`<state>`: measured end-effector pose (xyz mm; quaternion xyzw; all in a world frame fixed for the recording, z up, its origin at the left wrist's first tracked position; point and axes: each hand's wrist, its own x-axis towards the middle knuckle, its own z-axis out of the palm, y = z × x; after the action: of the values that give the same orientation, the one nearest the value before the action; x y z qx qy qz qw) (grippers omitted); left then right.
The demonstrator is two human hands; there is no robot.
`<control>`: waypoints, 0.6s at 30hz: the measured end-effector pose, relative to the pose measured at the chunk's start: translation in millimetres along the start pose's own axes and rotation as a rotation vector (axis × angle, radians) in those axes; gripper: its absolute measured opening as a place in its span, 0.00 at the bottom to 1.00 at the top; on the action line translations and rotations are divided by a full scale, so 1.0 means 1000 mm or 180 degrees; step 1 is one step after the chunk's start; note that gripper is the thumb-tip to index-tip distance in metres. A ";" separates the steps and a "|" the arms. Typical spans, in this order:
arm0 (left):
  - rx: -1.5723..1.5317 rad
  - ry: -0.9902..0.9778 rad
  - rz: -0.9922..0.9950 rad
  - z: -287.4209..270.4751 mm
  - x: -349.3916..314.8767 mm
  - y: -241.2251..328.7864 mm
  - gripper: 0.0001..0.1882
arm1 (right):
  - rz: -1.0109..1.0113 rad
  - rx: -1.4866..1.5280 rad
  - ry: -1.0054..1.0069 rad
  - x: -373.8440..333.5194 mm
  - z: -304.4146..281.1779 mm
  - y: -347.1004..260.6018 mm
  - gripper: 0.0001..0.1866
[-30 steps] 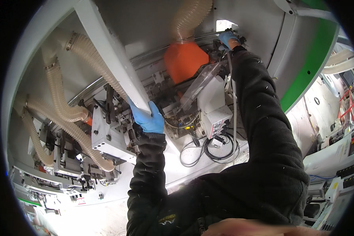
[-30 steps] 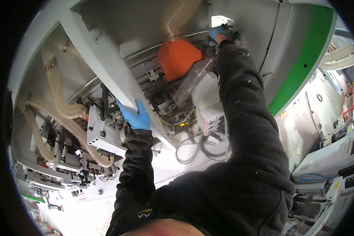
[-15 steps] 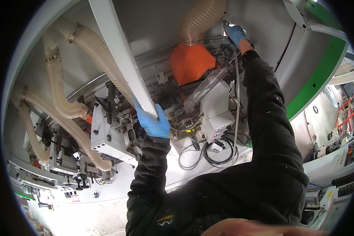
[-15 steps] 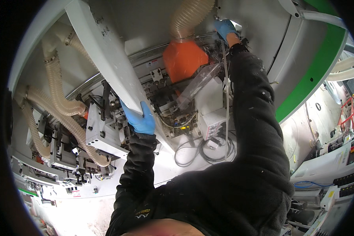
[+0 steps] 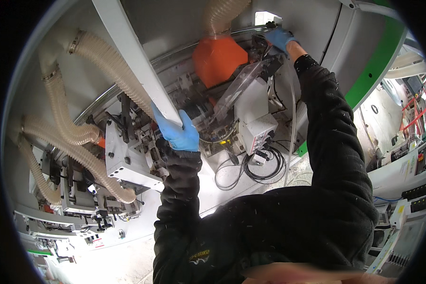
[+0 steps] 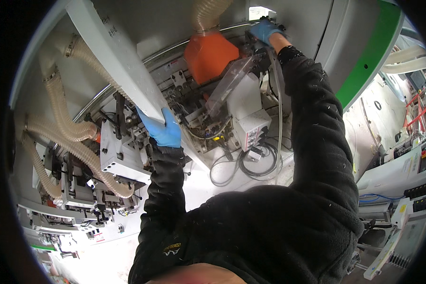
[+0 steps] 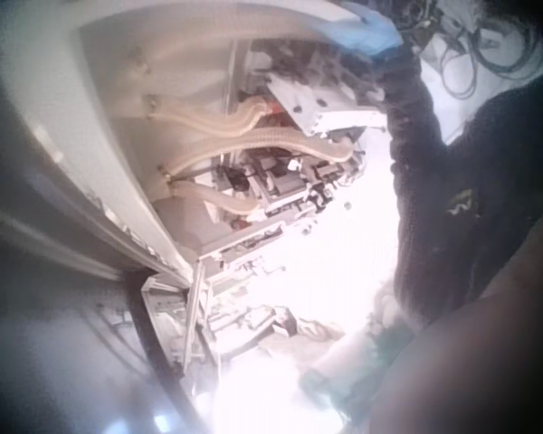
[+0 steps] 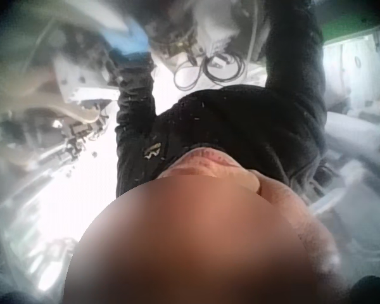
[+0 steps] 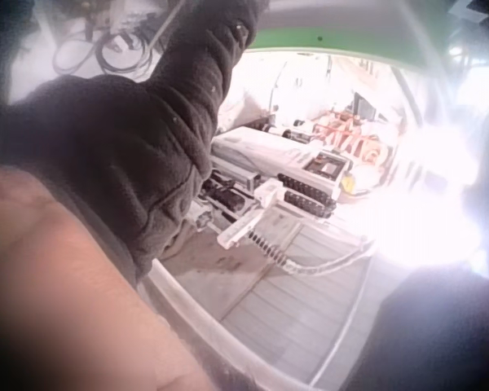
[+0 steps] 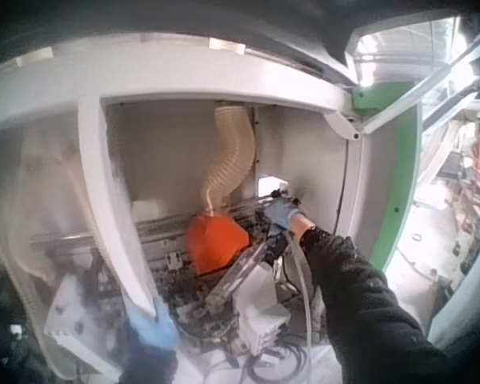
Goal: The person uses a handheld air blower to clean dust and debris from the surfaces and crevices of industrial machinery. They move around the equipment, directing the nozzle at various components, then walk away with the tool.
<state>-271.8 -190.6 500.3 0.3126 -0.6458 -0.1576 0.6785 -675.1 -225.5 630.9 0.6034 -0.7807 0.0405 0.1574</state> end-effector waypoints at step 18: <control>0.0042 0.0065 -0.0191 0.006 -0.005 -0.011 0.37 | 0.2621 0.3303 -0.0341 -0.029 0.028 0.156 0.17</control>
<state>-276.3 -197.1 489.5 0.3378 -0.6303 -0.1704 0.6780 -822.7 -163.8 615.5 0.2546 -0.8335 0.4378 -0.2208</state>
